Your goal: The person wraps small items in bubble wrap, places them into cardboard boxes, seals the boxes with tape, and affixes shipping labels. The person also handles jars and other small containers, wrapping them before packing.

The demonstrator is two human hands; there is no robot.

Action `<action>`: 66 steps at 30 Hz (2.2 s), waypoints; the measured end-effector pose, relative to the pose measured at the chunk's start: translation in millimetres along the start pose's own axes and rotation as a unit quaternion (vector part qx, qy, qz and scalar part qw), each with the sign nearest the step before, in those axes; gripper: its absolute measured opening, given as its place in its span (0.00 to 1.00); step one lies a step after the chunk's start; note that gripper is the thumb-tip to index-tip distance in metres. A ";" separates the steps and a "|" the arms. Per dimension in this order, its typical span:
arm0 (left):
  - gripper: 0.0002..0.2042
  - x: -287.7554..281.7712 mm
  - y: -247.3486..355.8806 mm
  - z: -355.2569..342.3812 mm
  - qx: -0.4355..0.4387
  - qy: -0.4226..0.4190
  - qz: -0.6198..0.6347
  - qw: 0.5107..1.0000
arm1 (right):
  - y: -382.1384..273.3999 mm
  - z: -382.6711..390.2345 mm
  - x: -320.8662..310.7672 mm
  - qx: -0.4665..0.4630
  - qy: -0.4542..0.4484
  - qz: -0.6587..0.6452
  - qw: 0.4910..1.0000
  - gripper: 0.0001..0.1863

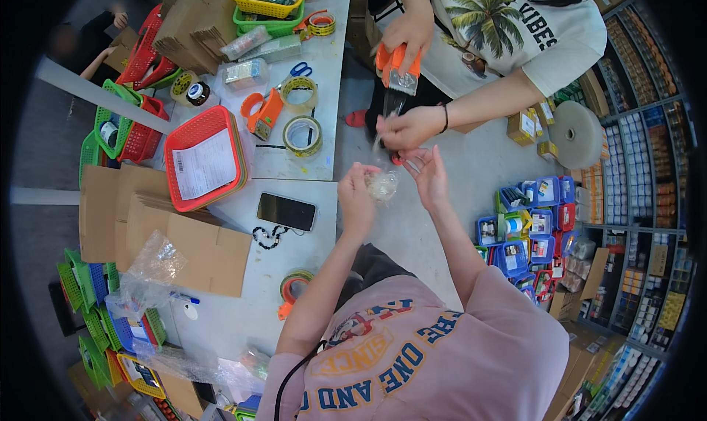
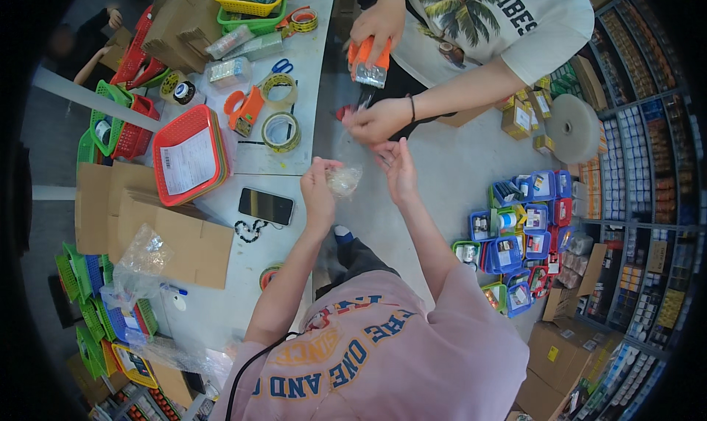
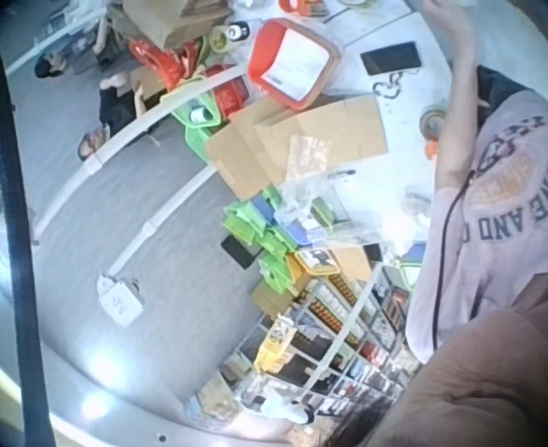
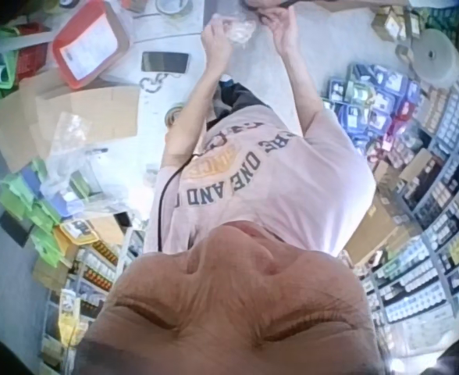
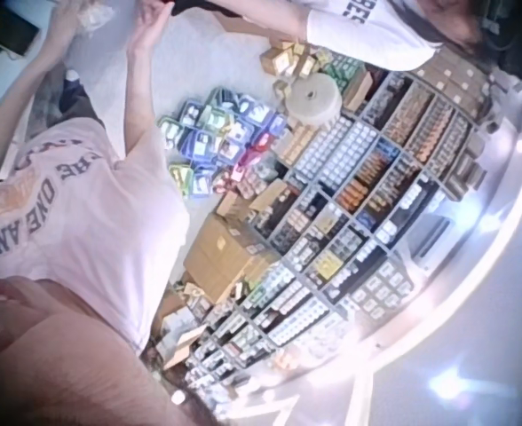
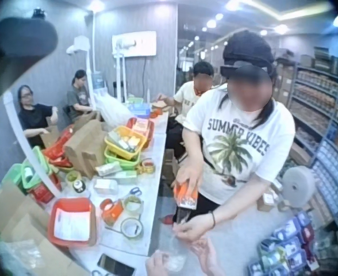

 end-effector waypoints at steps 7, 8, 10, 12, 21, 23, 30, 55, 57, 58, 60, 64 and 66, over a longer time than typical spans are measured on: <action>0.13 22.3 2.7 -6.9 0.133 0.027 -0.249 0.959 | 25.8 53.3 70.1 0.066 0.028 -0.090 0.993 0.25; 0.12 27.5 5.9 -5.6 0.150 0.015 -0.239 0.959 | 19.5 53.3 77.4 0.050 0.039 -0.089 0.994 0.27; 0.13 37.9 19.2 0.5 0.175 -0.013 -0.215 0.961 | 8.2 43.1 81.0 0.000 0.006 -0.022 1.000 0.30; 0.15 52.2 36.2 18.6 0.186 -0.046 -0.187 0.964 | 1.6 27.2 71.1 -0.061 0.023 0.066 0.996 0.29; 0.19 -14.1 -0.5 29.4 -0.001 -0.035 0.081 0.996 | 59.3 -26.4 5.0 0.119 0.020 -0.232 0.965 0.26; 0.19 -43.8 -11.6 24.1 -0.008 0.035 0.035 0.999 | 92.6 -29.8 -30.8 0.180 0.088 -0.275 0.940 0.27; 0.27 -17.4 -14.1 20.5 -0.040 0.021 0.043 0.998 | 53.3 25.4 -39.6 0.168 0.100 -0.262 0.945 0.23; 0.27 -139.8 122.0 252.8 0.295 0.242 -0.174 0.908 | 25.6 237.1 300.2 -0.138 -0.439 0.156 0.874 0.52; 0.28 -165.6 137.0 326.3 0.317 0.329 -0.170 0.873 | 47.2 305.8 343.2 0.015 -0.540 0.091 0.837 0.48; 0.28 -181.2 116.7 350.5 0.312 0.387 -0.162 0.852 | 64.9 332.0 349.4 0.072 -0.609 0.064 0.787 0.46; 0.25 -217.8 81.0 415.5 0.287 0.531 -0.336 0.723 | 95.1 401.0 359.2 0.142 -0.728 0.090 0.665 0.43; 0.16 -257.8 -1.1 642.5 0.383 0.725 0.096 0.565 | 100.3 561.1 343.1 0.125 -0.893 0.206 0.381 0.40; 0.14 -243.8 -45.1 797.6 0.340 0.867 0.089 0.352 | 98.3 616.1 335.0 0.124 -0.930 0.173 0.300 0.36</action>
Point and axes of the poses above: each hand's wrist, its own z-axis away from the middle knuckle, its own x-axis out of the palm, y = z × x, the point moved 10 cm from there along -z, towards the middle knuckle, and after that the axes turned 6 degrees about z, right-handed, at the moved point
